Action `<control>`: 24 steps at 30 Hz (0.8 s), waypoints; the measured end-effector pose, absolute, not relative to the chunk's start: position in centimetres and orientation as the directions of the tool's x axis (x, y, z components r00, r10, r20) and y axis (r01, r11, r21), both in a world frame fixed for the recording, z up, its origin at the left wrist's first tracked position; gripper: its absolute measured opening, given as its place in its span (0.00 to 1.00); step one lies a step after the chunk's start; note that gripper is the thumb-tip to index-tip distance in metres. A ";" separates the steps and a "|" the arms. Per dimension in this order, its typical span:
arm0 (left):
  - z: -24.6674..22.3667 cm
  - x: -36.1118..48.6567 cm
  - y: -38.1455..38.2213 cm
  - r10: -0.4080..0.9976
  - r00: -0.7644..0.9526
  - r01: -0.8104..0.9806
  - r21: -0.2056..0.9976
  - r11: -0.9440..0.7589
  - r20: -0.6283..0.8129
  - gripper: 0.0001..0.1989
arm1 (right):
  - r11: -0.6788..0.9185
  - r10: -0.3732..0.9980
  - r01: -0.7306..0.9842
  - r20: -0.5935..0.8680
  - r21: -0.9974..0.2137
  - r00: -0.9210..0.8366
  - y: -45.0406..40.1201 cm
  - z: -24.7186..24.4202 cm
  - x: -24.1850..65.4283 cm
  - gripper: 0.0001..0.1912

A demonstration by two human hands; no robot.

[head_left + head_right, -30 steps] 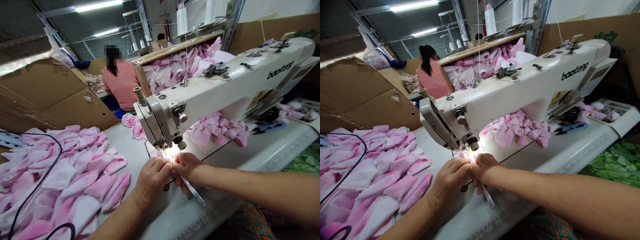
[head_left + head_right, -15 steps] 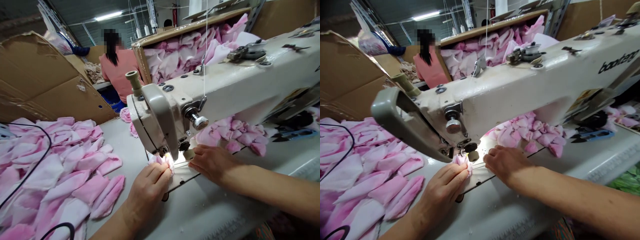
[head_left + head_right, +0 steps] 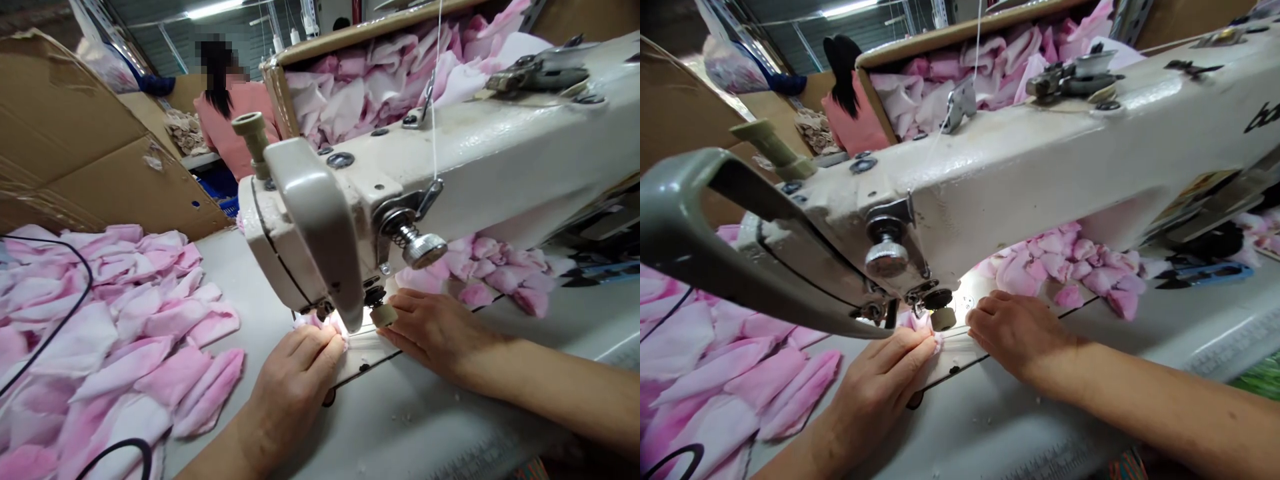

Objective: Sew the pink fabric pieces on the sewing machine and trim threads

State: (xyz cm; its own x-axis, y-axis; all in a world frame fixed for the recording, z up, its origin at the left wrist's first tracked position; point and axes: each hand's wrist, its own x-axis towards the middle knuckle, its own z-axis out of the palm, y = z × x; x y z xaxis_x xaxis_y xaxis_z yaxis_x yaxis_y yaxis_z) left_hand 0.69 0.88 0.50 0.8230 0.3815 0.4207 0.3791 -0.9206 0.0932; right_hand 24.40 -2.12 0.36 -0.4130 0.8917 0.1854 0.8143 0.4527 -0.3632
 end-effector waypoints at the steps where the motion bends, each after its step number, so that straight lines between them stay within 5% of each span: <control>1: 0.4 0.7 0.8 0.383 0.824 0.380 0.095 -0.920 0.418 0.12 | 0.454 0.891 0.813 0.181 -0.365 -0.416 -2.1 0.4 24.4 0.09; 10: 0.4 0.7 0.9 0.401 0.833 0.391 0.106 -0.914 0.381 0.14 | 0.401 0.910 0.851 0.041 -0.339 -0.413 -1.3 1.6 24.1 0.07; 24: 0.1 0.6 1.1 0.399 0.825 0.366 0.159 -0.917 0.400 0.12 | 0.481 0.877 0.828 0.171 -0.288 -0.450 -1.1 1.6 24.1 0.07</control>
State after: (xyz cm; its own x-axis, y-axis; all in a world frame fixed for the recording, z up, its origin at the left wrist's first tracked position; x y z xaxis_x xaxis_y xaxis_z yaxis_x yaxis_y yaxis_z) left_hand 0.63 1.09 0.09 0.8255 0.3986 0.3997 0.3658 -0.9170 0.1591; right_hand 24.08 -1.11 1.61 -0.4500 0.8766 0.1708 0.8279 0.4811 -0.2883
